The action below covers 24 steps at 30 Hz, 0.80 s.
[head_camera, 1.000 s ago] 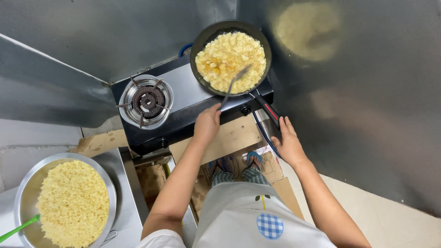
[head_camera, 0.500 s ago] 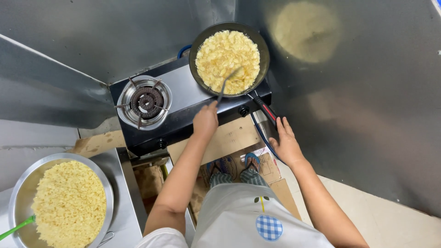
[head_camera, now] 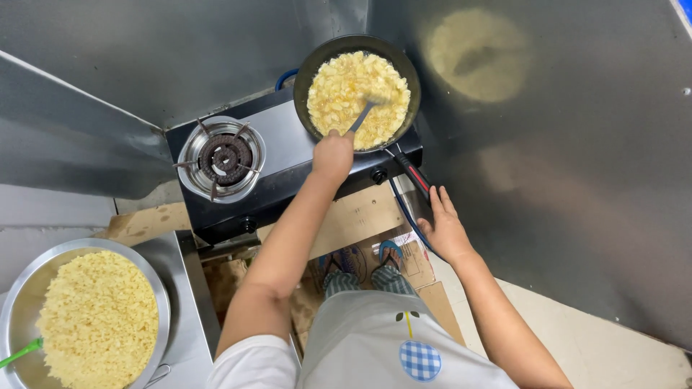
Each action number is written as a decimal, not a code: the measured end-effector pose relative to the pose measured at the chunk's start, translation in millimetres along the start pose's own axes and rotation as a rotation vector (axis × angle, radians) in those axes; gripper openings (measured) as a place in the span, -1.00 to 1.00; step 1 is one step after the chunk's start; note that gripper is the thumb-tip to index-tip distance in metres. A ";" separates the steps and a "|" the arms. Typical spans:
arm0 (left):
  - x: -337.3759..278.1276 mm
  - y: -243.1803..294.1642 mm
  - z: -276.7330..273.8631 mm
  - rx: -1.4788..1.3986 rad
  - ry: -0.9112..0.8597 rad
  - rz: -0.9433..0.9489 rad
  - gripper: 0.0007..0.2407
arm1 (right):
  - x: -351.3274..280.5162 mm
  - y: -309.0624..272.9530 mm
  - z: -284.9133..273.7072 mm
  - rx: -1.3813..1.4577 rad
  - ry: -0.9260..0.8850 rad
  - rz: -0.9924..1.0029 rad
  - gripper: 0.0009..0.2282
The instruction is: Stirring and flipping small food items in a frying pan on a gas stove to ensure even cooking.
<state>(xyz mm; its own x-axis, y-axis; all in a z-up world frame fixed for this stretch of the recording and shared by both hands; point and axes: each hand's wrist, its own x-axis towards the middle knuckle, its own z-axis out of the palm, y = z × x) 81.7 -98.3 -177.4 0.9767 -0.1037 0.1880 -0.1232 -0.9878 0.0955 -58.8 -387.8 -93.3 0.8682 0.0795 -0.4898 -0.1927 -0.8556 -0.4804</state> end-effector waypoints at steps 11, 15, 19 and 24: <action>-75.1 -32.5 -103.2 -0.057 -0.191 -0.171 -0.70 | 2.6 5.2 2.9 -0.023 0.003 -0.008 -0.23; -97.8 -33.0 -139.4 -0.018 -0.219 -0.172 -0.67 | 3.2 2.9 2.9 -0.022 0.008 -0.011 -0.23; -104.4 -40.2 -139.0 0.035 -0.274 -0.149 -0.67 | 1.9 -0.2 1.3 -0.022 0.007 -0.007 -0.23; -91.4 -30.9 -153.6 -0.068 -0.268 -0.165 -0.66 | 3.3 1.2 4.5 -0.021 -0.001 -0.002 -0.23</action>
<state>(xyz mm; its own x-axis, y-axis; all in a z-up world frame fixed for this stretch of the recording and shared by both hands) -30.8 -40.3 -47.4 0.9949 0.0211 -0.0989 0.0378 -0.9848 0.1697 -58.2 -386.2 -98.8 0.8681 0.0819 -0.4895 -0.1810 -0.8662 -0.4659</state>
